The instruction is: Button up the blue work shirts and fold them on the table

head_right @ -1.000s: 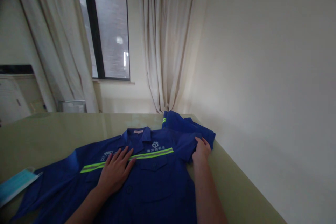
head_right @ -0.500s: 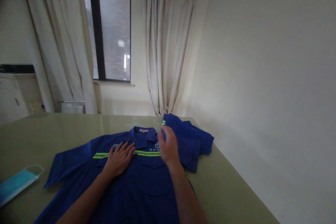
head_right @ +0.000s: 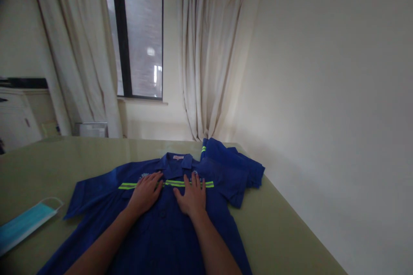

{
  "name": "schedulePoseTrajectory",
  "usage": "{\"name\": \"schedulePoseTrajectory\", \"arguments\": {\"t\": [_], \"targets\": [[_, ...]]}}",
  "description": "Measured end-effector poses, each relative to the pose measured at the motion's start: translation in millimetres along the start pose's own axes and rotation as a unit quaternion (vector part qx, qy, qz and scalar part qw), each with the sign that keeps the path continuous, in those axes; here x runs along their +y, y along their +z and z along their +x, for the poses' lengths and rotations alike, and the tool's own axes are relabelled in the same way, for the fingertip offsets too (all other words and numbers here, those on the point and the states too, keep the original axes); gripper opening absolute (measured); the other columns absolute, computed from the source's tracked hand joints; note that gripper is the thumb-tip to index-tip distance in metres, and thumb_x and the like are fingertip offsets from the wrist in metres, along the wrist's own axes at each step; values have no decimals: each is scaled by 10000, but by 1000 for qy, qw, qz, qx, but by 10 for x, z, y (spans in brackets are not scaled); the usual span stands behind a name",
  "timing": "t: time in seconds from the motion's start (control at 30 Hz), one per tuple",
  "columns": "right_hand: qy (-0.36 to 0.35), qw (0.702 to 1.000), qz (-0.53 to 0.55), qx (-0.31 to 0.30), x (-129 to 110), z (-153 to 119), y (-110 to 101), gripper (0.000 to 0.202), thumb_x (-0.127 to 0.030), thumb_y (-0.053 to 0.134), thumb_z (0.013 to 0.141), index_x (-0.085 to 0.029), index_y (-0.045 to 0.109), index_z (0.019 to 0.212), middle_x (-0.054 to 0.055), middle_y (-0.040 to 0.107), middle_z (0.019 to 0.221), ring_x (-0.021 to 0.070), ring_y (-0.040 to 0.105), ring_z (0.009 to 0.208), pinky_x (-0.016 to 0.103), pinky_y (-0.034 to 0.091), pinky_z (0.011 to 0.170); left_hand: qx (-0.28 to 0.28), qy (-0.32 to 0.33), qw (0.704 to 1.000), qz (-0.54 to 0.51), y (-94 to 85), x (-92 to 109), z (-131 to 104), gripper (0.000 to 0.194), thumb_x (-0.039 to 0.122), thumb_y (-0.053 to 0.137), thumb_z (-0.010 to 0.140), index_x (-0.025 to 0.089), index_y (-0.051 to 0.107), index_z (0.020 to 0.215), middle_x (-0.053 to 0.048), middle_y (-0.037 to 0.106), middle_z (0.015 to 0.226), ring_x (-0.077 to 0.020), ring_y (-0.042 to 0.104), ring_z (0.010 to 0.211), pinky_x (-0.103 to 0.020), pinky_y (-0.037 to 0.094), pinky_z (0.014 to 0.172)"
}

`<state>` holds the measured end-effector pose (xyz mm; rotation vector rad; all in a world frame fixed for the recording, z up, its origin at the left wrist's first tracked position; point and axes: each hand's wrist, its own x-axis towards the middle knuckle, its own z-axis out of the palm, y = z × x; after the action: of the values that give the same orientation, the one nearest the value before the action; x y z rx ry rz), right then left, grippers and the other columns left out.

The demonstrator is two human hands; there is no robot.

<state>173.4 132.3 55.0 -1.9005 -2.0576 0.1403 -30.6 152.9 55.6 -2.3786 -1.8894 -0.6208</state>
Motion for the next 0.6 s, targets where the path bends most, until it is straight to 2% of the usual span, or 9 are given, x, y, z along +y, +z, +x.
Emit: {"name": "schedulePoseTrajectory", "arguments": {"t": [0.07,0.13,0.23,0.33,0.47,0.6], "targets": [[19,1000,-10,5,-24,-1,15,739,-762,321,943,-343,404,1546,96,238,1670,295,137,1555,590,-3,1210,2,51,998,-28,-30,14,-37,463,366,345,1029,233,585,1402,-58,537,1525,-241,473,1417,-457,370,1179],[39,999,-19,4,-41,-15,22,737,-780,313,934,-372,401,1542,97,221,1675,324,124,1554,640,-18,1185,-23,77,996,-33,-53,36,-87,477,435,357,1032,264,565,1426,-36,518,1540,-245,462,1430,-472,361,1189],[51,998,-24,-5,-62,-57,17,749,-784,274,938,-370,378,1553,100,224,1674,334,137,1549,646,-7,1179,-64,67,996,-9,-73,61,-170,515,470,387,1021,290,481,1494,-27,454,1581,-263,436,1452,-516,318,1209],[47,999,-26,-7,-80,-116,4,760,-784,249,940,-362,366,1561,101,235,1672,333,148,1547,635,0,1183,-78,72,994,12,-95,69,-251,531,436,396,1022,350,377,1546,-11,379,1621,-261,374,1489,-521,293,1215],[41,999,-27,-14,-103,-209,-13,763,-789,251,939,-365,355,1565,102,226,1675,339,141,1548,641,-8,1180,-90,74,993,20,-155,85,-367,504,430,391,1025,401,395,1528,-20,353,1634,-265,348,1502,-522,277,1216],[33,999,-21,-7,-128,-312,-26,753,-783,278,940,-364,363,1561,103,238,1671,343,135,1549,642,-17,1180,-74,77,994,4,-218,110,-504,506,411,377,1028,403,383,1534,-16,405,1613,-255,372,1491,-510,283,1218]]}}
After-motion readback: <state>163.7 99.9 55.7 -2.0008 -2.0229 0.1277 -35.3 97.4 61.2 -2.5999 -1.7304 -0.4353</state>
